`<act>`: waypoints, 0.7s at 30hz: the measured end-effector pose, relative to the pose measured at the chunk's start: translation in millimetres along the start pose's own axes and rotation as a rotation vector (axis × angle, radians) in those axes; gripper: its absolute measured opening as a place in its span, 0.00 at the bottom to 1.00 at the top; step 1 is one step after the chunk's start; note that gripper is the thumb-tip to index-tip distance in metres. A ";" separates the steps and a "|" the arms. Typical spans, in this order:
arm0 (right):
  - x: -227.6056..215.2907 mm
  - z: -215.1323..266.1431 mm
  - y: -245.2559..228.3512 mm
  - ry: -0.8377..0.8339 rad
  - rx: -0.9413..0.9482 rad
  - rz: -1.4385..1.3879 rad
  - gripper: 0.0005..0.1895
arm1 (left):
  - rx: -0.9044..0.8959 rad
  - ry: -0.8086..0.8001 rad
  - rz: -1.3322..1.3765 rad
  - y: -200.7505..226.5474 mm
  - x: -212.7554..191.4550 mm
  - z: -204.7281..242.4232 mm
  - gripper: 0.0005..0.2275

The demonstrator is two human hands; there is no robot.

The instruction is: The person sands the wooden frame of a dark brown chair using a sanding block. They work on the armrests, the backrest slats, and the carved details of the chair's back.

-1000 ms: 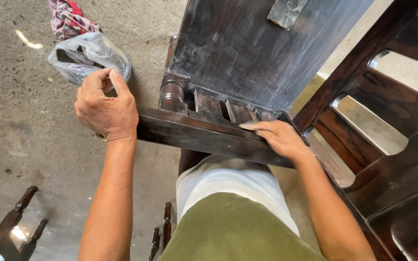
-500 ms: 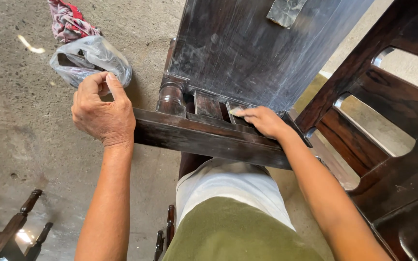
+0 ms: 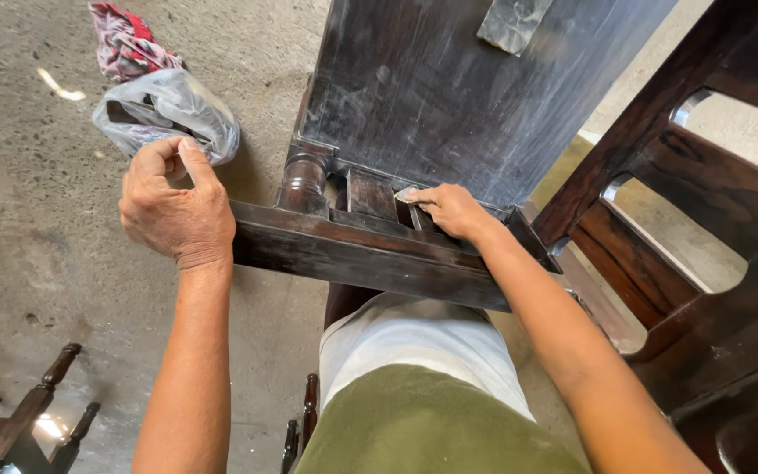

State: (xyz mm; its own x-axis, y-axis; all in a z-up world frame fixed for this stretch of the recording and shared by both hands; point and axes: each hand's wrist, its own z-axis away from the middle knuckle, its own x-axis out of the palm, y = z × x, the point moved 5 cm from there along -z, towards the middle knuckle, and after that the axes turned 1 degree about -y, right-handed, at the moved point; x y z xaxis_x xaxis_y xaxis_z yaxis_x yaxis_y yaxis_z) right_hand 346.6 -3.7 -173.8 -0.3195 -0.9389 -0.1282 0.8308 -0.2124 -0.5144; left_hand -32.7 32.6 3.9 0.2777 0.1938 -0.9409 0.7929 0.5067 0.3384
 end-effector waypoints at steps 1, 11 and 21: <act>2.5 -9.5 0.7 0.020 0.067 0.013 0.18 | 0.015 0.003 -0.029 0.3 0.3 -0.2 0.01; -9.3 23.9 19.0 -0.100 -0.084 -0.250 0.18 | -0.024 0.004 0.033 -1.2 0.1 -0.2 0.01; -20.0 40.8 -0.1 0.005 -0.076 0.019 0.16 | -0.004 0.007 0.019 -0.6 1.8 -4.3 0.02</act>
State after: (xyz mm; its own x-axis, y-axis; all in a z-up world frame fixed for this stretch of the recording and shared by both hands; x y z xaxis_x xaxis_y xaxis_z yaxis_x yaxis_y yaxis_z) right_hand 371.5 4.1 -136.7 -0.3061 -0.9413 -0.1425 0.8001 -0.1732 -0.5744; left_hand -35.0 36.2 2.0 0.2886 0.2096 -0.9342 0.7852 0.5066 0.3562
